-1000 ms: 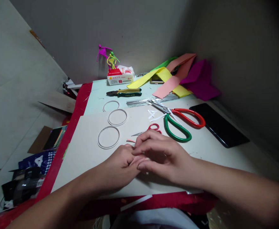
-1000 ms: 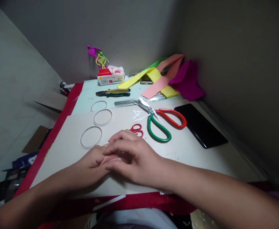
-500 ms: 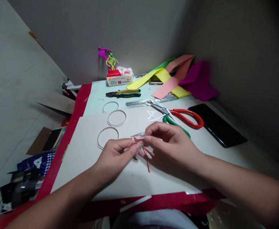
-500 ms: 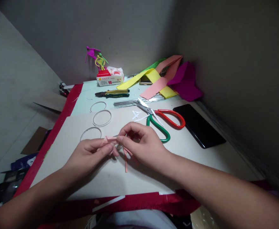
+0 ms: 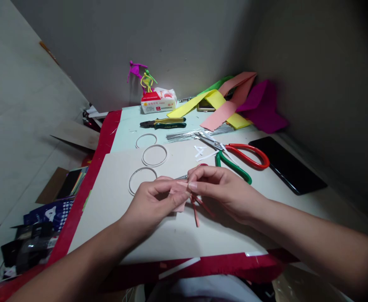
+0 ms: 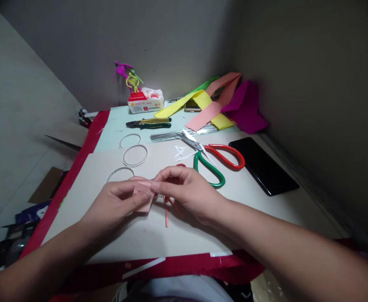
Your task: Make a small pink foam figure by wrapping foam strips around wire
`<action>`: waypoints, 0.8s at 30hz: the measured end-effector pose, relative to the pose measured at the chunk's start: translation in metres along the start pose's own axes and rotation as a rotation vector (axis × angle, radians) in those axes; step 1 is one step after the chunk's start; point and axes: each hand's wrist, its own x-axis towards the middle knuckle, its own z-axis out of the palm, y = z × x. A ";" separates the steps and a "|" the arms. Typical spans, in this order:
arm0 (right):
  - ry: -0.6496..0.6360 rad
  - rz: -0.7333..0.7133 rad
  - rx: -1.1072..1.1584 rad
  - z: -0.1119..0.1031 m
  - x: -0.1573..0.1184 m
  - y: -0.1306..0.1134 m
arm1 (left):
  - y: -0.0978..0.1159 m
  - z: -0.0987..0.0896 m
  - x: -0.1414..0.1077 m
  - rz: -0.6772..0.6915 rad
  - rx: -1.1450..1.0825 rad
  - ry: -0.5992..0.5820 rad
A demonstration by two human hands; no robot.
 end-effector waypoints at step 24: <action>0.257 -0.319 -1.756 -0.043 0.014 -0.025 | -0.016 -0.008 0.004 -0.143 -0.173 0.093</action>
